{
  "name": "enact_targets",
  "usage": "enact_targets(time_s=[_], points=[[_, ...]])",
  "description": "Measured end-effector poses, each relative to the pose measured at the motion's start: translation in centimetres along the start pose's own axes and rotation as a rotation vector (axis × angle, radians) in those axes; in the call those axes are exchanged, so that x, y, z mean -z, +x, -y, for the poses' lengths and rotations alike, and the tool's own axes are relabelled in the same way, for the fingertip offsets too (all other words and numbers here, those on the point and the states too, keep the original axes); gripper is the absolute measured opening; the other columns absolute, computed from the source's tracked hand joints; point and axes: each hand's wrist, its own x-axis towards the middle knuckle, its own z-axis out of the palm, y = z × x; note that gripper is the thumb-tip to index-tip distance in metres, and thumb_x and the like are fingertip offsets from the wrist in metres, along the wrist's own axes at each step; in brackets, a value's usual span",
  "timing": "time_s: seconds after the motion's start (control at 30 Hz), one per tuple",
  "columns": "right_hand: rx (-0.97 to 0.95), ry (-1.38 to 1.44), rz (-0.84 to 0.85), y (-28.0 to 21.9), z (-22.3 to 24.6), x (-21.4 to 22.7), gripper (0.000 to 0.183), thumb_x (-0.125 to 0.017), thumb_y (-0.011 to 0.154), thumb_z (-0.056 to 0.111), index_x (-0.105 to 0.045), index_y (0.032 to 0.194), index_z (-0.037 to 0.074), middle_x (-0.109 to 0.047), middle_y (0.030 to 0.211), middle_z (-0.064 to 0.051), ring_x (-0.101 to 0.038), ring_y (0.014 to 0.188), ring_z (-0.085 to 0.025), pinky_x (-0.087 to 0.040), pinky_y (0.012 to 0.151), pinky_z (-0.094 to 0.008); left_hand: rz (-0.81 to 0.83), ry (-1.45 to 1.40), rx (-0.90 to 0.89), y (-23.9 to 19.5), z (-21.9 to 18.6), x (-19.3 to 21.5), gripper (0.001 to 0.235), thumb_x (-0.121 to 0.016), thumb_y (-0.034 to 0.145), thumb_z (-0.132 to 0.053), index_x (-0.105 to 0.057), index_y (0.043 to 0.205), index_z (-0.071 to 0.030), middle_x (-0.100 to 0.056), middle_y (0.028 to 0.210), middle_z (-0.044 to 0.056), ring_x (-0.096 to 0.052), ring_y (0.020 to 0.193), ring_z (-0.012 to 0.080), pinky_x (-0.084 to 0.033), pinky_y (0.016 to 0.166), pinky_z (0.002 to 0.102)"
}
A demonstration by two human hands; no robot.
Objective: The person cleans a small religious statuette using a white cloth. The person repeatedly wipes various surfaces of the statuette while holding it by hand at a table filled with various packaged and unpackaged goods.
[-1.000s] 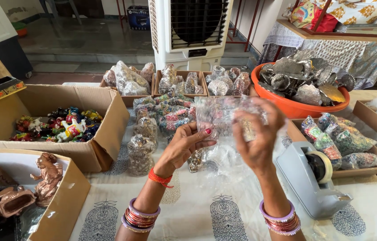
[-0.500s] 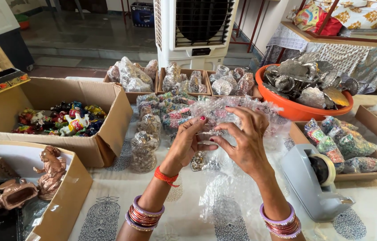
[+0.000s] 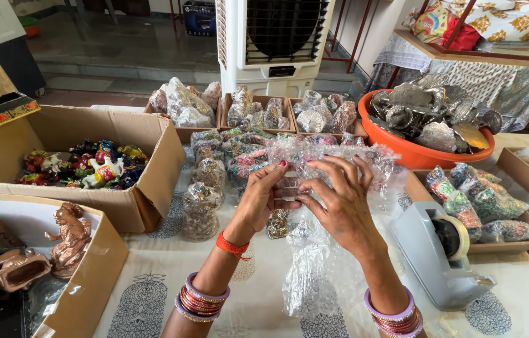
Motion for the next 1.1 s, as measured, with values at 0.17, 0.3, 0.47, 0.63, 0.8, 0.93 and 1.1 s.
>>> enact_targets(time_s=[0.17, 0.3, 0.47, 0.63, 0.8, 0.93, 1.1], points=[[-0.007, 0.033, -0.028, 0.0, -0.5, -0.2, 0.04, -0.085, 0.08, 0.028, -0.067, 0.114, 0.019, -0.058, 0.133, 0.001, -0.047, 0.133, -0.022, -0.024, 0.117, -0.051, -0.003, 0.032, -0.007, -0.2, -0.2, -0.2, 0.027, -0.058, 0.106, -0.031, -0.066, 0.111, -0.006, -0.075, 0.091, 0.011, -0.077, 0.079, 0.021, -0.065, 0.061, 0.035], [-0.064, 0.054, -0.038, -0.1, -0.7, 0.0, 0.072, -0.088, 0.077, 0.026, -0.056, 0.141, 0.022, -0.053, 0.141, -0.004, -0.042, 0.132, -0.028, -0.027, 0.112, -0.05, 0.035, 0.13, -0.026, -0.7, -0.8, -1.0, 0.031, -0.056, 0.104, -0.031, -0.071, 0.115, -0.006, -0.077, 0.093, 0.012, -0.077, 0.081, 0.0212, -0.067, 0.069, 0.036], [0.023, 0.044, -0.236, 0.4, -0.6, 0.9, 0.087, -0.089, 0.071, 0.022, -0.046, 0.146, 0.019, -0.042, 0.149, -0.017, -0.034, 0.14, -0.037, -0.021, 0.115, -0.058, 0.171, 0.688, -0.321, -2.4, -2.8, -2.7, 0.036, -0.077, 0.088, -0.013, -0.067, 0.121, 0.0, -0.075, 0.11, 0.012, -0.075, 0.096, 0.019, -0.062, 0.084, 0.033], [-0.093, 0.039, -0.16, -2.0, -4.0, -1.4, 0.072, -0.089, 0.072, 0.007, -0.057, 0.137, 0.013, -0.067, 0.112, 0.001, -0.063, 0.118, -0.019, -0.029, 0.118, -0.06, 0.027, 1.205, -0.721, -1.5, -1.2, -2.0, 0.044, -0.071, 0.077, 0.009, -0.073, 0.119, -0.002, -0.077, 0.112, 0.012, -0.073, 0.097, 0.0226, -0.059, 0.079, 0.033], [0.015, 0.292, 0.181, -2.5, -0.9, 0.3, 0.039, -0.083, 0.065, -0.002, -0.079, 0.1, 0.015, -0.067, 0.094, 0.0, -0.065, 0.093, -0.021, -0.053, 0.083, -0.036, -0.197, 0.929, -0.972, -1.1, 0.2, -1.0, 0.024, -0.063, 0.09, 0.01, -0.072, 0.109, -0.003, -0.076, 0.109, 0.007, -0.076, 0.102, 0.0197, -0.062, 0.091, 0.032], [0.097, 0.302, 0.123, -1.5, -0.7, 1.1, 0.041, -0.084, 0.065, 0.0, -0.079, 0.101, 0.018, -0.065, 0.091, -0.001, -0.064, 0.091, -0.023, -0.051, 0.085, -0.039, -0.158, 0.873, -1.167, -1.7, -0.7, -2.2, 0.013, -0.066, 0.085, 0.007, -0.062, 0.091, -0.004, -0.073, 0.111, 0.009, -0.073, 0.106, 0.0231, -0.059, 0.092, 0.032], [0.011, 0.568, 0.129, -2.2, -2.9, 2.1, 0.035, -0.082, 0.076, 0.003, -0.077, 0.108, 0.018, -0.07, 0.103, 0.0, -0.07, 0.093, -0.016, -0.062, 0.08, -0.028, -0.027, 1.003, -0.946, -0.6, -1.0, -1.1, 0.013, -0.072, 0.087, -0.001, -0.065, 0.098, -0.001, -0.074, 0.106, 0.01, -0.073, 0.099, 0.0205, -0.062, 0.088, 0.032]])
